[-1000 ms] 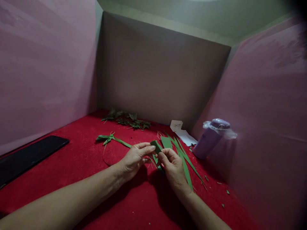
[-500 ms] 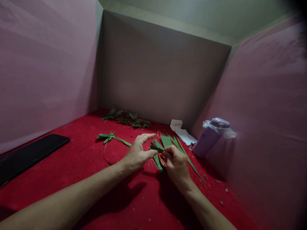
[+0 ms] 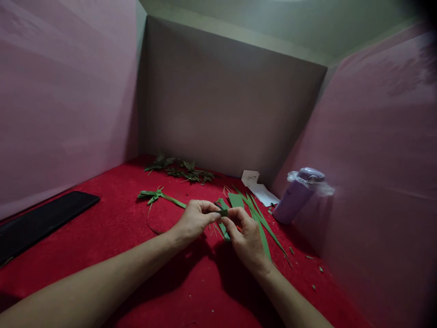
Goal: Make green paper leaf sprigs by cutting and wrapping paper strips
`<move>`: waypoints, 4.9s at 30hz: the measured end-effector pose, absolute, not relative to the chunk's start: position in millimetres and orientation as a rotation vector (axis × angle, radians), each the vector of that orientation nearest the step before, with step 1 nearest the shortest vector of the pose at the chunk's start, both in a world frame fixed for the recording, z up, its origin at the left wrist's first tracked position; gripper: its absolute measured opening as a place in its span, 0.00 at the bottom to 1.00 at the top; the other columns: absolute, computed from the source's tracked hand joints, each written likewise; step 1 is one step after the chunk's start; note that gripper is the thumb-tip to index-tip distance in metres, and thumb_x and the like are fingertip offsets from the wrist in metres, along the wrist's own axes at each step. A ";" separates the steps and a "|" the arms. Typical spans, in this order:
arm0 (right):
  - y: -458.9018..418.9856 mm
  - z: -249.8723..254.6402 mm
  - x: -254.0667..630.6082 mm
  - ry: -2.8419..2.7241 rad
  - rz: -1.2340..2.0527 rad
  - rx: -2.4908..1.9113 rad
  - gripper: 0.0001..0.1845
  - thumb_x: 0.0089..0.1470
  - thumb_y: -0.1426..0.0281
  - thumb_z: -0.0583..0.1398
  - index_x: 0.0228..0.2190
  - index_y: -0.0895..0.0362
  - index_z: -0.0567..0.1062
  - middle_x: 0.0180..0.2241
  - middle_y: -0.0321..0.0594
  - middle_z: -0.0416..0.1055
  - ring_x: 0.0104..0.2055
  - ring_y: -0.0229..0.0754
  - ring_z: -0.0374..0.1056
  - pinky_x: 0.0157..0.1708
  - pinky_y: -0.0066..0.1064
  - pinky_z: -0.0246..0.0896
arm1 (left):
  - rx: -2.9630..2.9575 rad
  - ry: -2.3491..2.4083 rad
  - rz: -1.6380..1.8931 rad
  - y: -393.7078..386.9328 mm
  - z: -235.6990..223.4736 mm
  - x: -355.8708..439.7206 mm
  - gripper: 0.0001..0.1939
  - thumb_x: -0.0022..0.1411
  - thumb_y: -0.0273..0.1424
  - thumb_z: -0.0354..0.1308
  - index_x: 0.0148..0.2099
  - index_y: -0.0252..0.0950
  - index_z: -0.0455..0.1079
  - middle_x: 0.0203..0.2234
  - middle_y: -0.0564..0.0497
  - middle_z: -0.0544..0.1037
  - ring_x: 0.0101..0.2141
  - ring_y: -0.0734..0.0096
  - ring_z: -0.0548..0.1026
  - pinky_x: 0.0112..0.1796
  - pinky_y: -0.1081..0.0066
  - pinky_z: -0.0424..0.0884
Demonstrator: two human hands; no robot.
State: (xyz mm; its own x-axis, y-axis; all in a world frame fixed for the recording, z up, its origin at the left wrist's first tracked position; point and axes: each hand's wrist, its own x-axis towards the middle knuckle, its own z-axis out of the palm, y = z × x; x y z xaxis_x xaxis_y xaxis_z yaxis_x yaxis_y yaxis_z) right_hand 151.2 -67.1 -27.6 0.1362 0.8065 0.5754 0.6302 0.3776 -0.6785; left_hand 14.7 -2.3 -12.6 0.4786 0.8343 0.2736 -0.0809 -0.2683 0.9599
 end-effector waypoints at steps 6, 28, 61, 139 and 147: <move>-66.2 -28.8 151.9 -1.510 0.309 -1.281 0.08 0.56 0.67 0.54 0.27 0.56 0.67 0.21 0.33 0.66 0.21 0.35 0.60 0.22 0.25 0.56 | 1.463 0.613 0.948 -6.9 -11.5 15.4 0.06 0.44 0.31 0.62 0.25 0.32 0.74 0.20 0.49 0.77 0.25 0.70 0.73 0.33 0.70 0.68; -49.0 -31.9 193.3 -1.502 0.061 -1.648 0.05 0.43 0.77 0.58 0.20 0.56 0.72 0.23 0.38 0.66 0.27 0.40 0.60 0.28 0.31 0.49 | 1.268 0.748 1.041 1.6 -6.8 10.1 0.04 0.42 0.29 0.64 0.24 0.33 0.74 0.16 0.54 0.73 0.19 0.78 0.66 0.24 0.75 0.61; -66.8 -26.6 153.9 -1.546 0.664 -1.489 0.16 0.47 0.66 0.60 0.39 0.54 0.65 0.21 0.27 0.60 0.20 0.32 0.51 0.20 0.23 0.49 | 0.681 0.609 1.057 13.1 -5.7 5.0 0.06 0.48 0.17 0.59 0.28 0.30 0.73 0.22 0.50 0.76 0.21 0.78 0.72 0.25 0.78 0.67; -71.8 -43.7 143.1 -1.515 0.914 -1.184 0.30 0.47 0.44 0.53 0.41 0.56 0.62 0.18 0.25 0.55 0.13 0.29 0.49 0.11 0.20 0.48 | 0.507 0.570 1.087 -5.9 -1.6 14.2 0.09 0.50 0.14 0.58 0.25 0.31 0.71 0.18 0.53 0.75 0.18 0.79 0.71 0.23 0.80 0.69; -72.1 -47.2 141.9 -1.485 0.923 -1.127 0.28 0.48 0.45 0.54 0.40 0.55 0.63 0.20 0.27 0.56 0.15 0.29 0.50 0.13 0.20 0.48 | 0.497 0.580 1.091 -6.5 1.0 13.6 0.11 0.54 0.14 0.54 0.25 0.30 0.72 0.18 0.51 0.76 0.19 0.79 0.72 0.24 0.79 0.70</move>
